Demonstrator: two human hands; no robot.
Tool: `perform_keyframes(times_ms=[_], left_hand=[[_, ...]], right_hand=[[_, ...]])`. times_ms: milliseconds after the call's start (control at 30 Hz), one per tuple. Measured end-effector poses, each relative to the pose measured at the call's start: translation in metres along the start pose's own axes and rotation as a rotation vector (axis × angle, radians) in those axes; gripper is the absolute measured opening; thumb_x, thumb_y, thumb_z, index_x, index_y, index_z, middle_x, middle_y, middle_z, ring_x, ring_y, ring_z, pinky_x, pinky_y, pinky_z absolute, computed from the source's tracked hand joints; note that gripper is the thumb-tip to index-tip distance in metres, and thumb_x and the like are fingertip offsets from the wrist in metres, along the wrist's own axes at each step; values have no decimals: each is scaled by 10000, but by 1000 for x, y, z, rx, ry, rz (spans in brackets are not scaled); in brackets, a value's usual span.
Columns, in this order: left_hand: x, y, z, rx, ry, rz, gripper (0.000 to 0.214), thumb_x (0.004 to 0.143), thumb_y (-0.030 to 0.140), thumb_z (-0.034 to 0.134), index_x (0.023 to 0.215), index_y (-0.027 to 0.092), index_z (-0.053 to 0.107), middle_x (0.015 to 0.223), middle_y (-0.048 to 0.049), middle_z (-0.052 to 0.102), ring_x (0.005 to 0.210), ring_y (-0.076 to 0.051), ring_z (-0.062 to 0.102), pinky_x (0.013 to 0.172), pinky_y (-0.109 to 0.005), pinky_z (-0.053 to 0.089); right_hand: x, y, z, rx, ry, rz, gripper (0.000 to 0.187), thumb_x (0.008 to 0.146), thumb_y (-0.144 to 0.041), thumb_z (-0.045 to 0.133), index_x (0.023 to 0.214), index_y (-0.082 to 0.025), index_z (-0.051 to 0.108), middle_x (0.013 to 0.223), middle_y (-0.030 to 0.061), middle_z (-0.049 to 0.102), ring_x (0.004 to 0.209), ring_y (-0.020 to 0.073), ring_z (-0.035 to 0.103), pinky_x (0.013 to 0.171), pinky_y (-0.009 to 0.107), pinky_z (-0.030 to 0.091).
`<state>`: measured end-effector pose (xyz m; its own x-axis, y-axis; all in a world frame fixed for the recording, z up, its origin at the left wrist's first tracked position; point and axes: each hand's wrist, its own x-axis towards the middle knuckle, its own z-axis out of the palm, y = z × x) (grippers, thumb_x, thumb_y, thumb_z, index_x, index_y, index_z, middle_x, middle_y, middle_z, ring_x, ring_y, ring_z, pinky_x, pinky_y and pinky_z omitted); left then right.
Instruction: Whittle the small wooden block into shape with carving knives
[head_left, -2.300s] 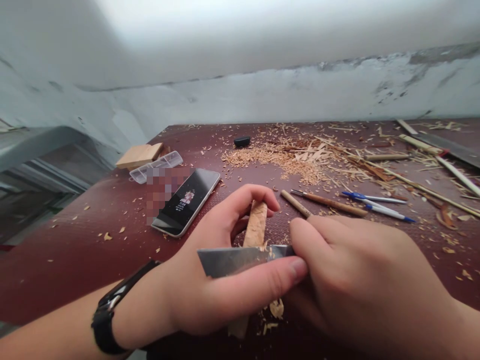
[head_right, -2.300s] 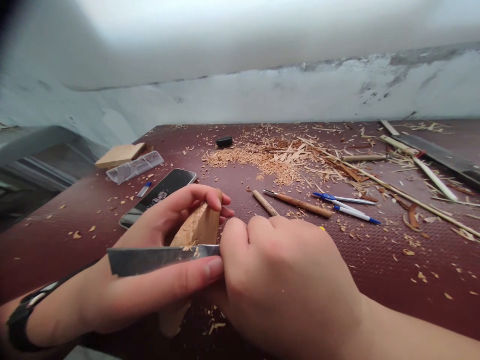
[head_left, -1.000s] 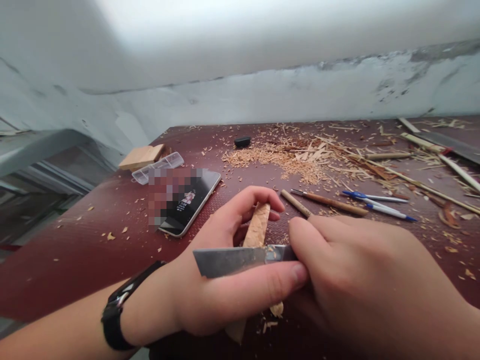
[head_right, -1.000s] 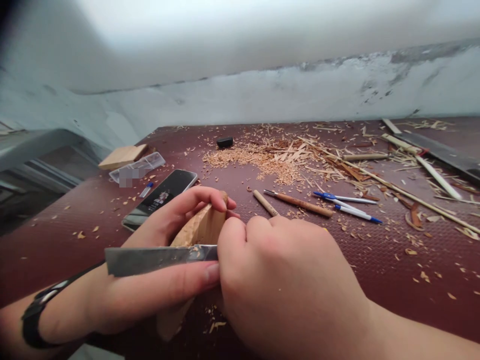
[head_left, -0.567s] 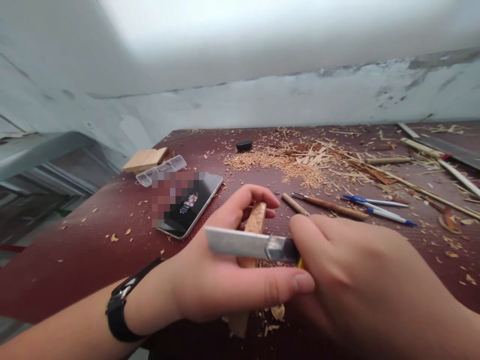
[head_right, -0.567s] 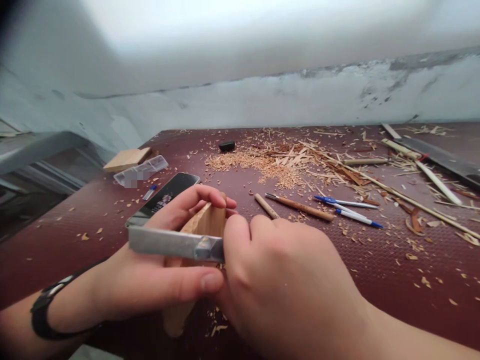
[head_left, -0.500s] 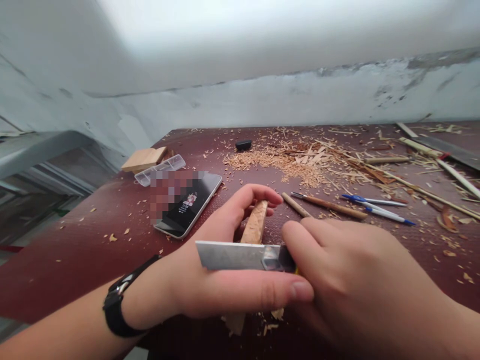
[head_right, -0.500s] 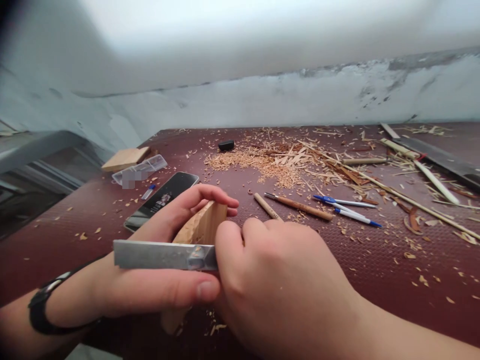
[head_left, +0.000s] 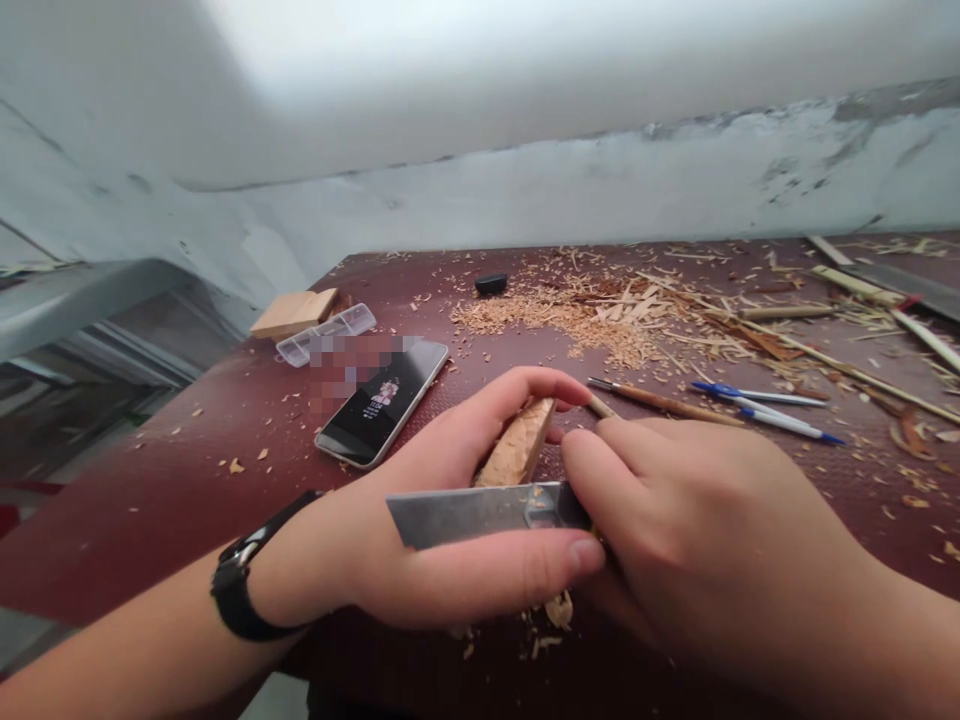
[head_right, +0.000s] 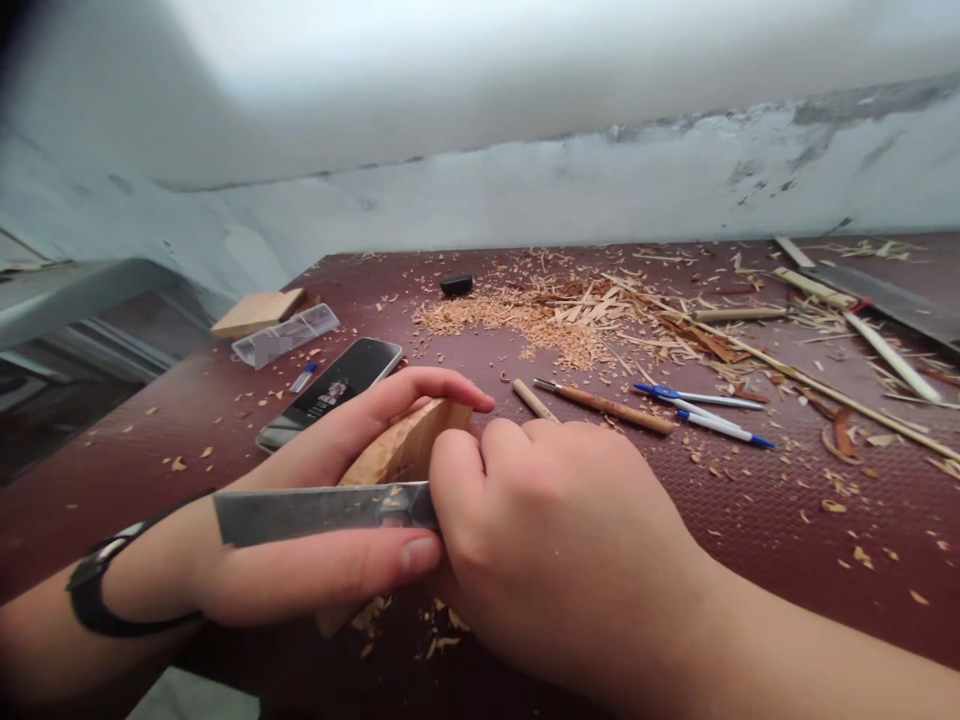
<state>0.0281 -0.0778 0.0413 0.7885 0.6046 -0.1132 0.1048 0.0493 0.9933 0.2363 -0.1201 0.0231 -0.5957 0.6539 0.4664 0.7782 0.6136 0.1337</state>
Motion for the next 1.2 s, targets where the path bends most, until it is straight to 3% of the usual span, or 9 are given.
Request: perform_keyframes(times_ms=[200, 333, 467, 567, 733, 833, 933, 1067, 1200], left_hand=[[2, -4, 4, -69, -3, 15, 734, 895, 148, 768, 1488, 311, 366, 1256, -1, 630, 985, -79, 640, 852, -166, 569], [2, -9, 6, -137, -20, -2, 843, 861, 145, 784, 1512, 335, 282, 1053, 15, 665, 965, -125, 677, 860, -242, 606], [3, -12, 4, -86, -37, -5, 872, 856, 214, 809, 1523, 315, 256, 990, 7, 676, 968, -167, 716, 851, -275, 626], [3, -13, 3, -73, -48, 10, 878, 864, 269, 826, 1530, 329, 257, 1066, -15, 693, 979, -165, 720, 861, -282, 630], [2, -10, 3, -16, -19, -24, 846, 859, 187, 797, 1510, 341, 279, 1471, -91, 567, 1195, -214, 676, 829, -253, 625], [3, -7, 4, 3, -11, 10, 763, 874, 195, 770, 1495, 280, 334, 1485, -118, 556, 1303, -269, 626, 920, -311, 620], [3, -4, 4, 12, -35, 18, 695, 897, 195, 734, 1478, 246, 357, 1395, -121, 602, 1212, -246, 649, 927, -328, 610], [1, 0, 5, -43, -9, -70, 597, 949, 241, 722, 1449, 311, 403, 1213, -24, 623, 927, -98, 613, 804, -206, 564], [-1, 0, 6, -99, -26, -72, 533, 961, 235, 709, 1412, 306, 436, 1146, -10, 628, 944, -106, 610, 828, -207, 552]], right_hand=[[-2, -2, 0, 14, 20, -18, 104, 796, -135, 557, 769, -235, 565, 647, 3, 581, 479, 215, 540, 465, 373, 275], [-1, -1, 1, 25, 34, -49, 121, 789, -125, 511, 763, -238, 545, 651, 16, 572, 482, 223, 528, 455, 376, 275], [0, -1, 0, 43, 16, -53, 134, 783, -103, 516, 763, -231, 544, 677, 19, 595, 507, 219, 555, 464, 365, 297], [1, 0, 0, 48, 2, -50, 131, 782, -102, 523, 760, -230, 544, 667, 14, 594, 494, 212, 554, 456, 361, 290], [1, 0, 0, 28, 47, -51, 167, 790, -106, 536, 718, -249, 490, 627, -7, 552, 452, 194, 503, 454, 362, 264], [0, -1, -1, 20, 42, -62, 170, 800, -113, 553, 722, -250, 489, 635, -9, 556, 466, 197, 518, 462, 361, 267], [0, -1, -2, 5, 36, -66, 177, 813, -116, 553, 717, -250, 489, 631, -11, 553, 460, 201, 520, 467, 365, 260], [2, -1, -2, 2, 47, -67, 180, 842, -117, 536, 720, -246, 506, 622, -10, 548, 454, 203, 524, 463, 370, 272], [2, 0, -3, -19, 67, -53, 197, 873, -121, 507, 719, -246, 503, 605, -8, 531, 440, 204, 526, 443, 372, 281]])
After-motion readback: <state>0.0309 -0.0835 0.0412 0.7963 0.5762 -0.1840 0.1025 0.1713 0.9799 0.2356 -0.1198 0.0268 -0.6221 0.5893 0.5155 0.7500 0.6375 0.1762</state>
